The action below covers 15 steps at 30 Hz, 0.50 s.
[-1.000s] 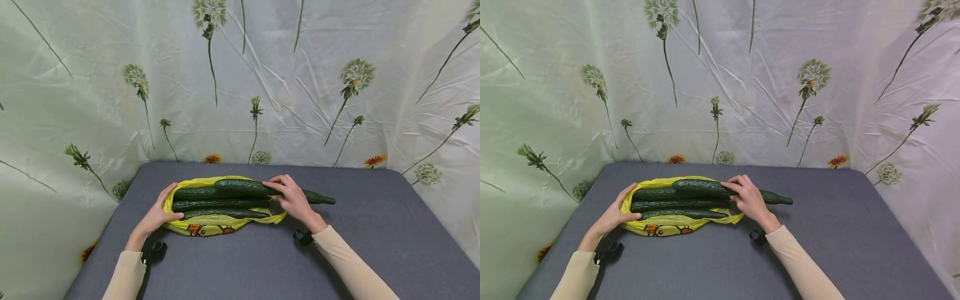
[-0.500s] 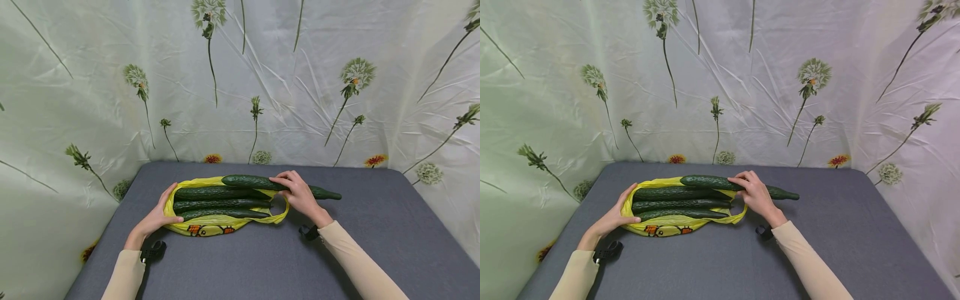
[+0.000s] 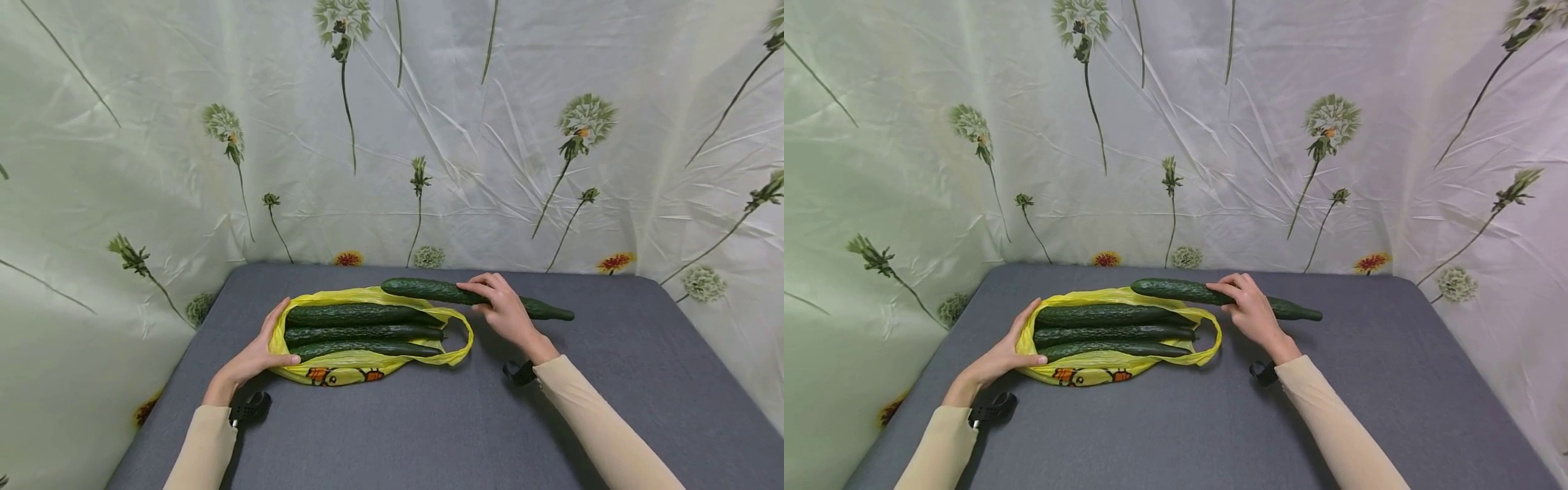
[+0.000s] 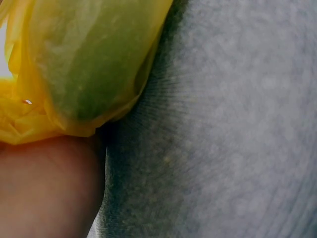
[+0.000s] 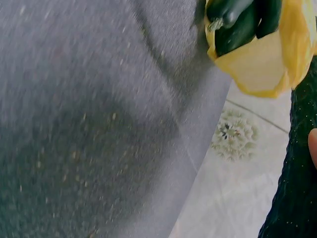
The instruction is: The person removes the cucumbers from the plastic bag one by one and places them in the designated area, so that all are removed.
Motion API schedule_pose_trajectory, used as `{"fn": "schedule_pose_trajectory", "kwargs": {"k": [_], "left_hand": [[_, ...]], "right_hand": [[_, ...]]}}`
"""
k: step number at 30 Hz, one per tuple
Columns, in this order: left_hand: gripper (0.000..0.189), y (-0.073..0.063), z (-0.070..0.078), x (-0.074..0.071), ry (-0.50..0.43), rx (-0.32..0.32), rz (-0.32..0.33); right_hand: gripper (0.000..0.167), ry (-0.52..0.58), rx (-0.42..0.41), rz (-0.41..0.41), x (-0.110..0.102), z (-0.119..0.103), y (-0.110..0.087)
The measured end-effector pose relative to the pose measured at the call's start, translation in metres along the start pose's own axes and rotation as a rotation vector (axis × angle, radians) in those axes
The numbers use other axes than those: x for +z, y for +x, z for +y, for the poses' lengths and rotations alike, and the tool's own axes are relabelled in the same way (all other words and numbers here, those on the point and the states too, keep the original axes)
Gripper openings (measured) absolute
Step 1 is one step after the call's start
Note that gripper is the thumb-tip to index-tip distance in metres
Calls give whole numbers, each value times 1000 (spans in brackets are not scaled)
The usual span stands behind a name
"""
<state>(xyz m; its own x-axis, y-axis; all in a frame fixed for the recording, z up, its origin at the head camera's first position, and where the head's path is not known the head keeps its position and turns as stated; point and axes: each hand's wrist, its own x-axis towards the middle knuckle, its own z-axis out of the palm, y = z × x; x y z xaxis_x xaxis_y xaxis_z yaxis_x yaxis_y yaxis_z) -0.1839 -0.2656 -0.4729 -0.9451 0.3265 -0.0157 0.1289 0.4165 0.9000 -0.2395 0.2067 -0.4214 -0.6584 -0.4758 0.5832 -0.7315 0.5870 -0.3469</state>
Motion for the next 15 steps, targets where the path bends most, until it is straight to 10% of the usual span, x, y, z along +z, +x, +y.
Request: {"fn": "schedule_pose_trajectory", "kwargs": {"k": [15], "left_hand": [[109, 0, 1, -1, -4, -17, -13]], "right_hand": [[47, -21, 54, -36, -8, 15, -3]]}}
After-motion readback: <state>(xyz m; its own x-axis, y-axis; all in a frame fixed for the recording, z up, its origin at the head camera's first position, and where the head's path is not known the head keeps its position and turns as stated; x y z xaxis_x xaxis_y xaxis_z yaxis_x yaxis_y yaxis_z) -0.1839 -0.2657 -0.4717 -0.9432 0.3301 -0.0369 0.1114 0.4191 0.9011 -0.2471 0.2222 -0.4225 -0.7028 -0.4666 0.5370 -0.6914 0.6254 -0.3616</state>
